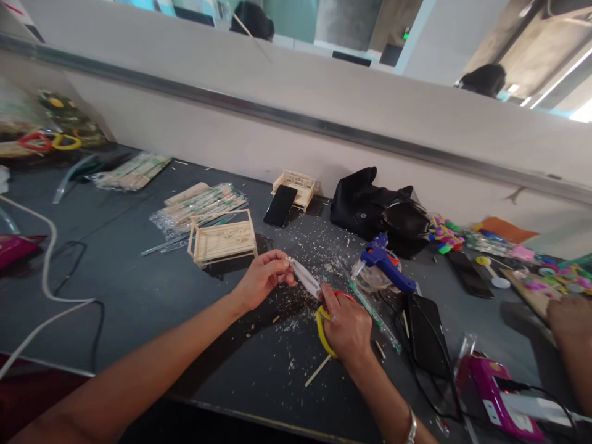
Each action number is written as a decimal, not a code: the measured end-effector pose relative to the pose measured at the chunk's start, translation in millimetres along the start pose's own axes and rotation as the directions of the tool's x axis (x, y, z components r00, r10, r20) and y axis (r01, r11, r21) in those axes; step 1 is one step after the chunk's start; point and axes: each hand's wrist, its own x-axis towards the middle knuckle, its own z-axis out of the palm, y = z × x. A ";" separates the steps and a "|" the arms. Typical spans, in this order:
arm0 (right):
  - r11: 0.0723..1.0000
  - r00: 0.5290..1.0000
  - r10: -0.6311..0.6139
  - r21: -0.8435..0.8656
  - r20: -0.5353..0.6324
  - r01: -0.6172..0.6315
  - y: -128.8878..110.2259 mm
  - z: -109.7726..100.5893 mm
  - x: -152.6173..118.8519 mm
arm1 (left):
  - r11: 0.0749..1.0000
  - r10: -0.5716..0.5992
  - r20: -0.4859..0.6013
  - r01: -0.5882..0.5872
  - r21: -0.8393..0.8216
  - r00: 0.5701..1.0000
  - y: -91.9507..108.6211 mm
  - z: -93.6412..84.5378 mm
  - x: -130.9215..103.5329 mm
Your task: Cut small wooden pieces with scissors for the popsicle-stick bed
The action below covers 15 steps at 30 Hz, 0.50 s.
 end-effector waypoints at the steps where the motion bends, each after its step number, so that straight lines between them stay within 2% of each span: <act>1: 1.000 1.000 0.009 0.008 0.012 -0.009 0.4 1.1 -1.4 | 1.000 -0.003 0.001 0.003 0.003 1.000 0.2 0.1 -0.2; 6: 0.995 0.994 0.067 0.064 0.085 -0.073 0.6 5.6 -4.6 | 1.000 -0.020 0.017 0.020 0.011 1.000 0.5 1.2 -1.2; 9: 0.994 0.995 0.090 0.064 0.049 -0.093 -0.4 4.9 -2.7 | 1.000 -0.017 -0.001 0.017 -0.009 1.000 -0.2 1.1 -0.7; 12: 0.996 0.998 0.057 0.065 -0.012 -0.056 -1.0 2.2 0.4 | 1.000 -0.010 -0.014 0.010 -0.028 1.000 -0.9 -0.1 0.0; 15: 0.998 1.000 0.021 0.062 -0.021 -0.019 -1.0 0.5 2.4 | 0.999 -0.028 0.011 0.028 -0.039 1.000 -0.7 -1.3 -0.3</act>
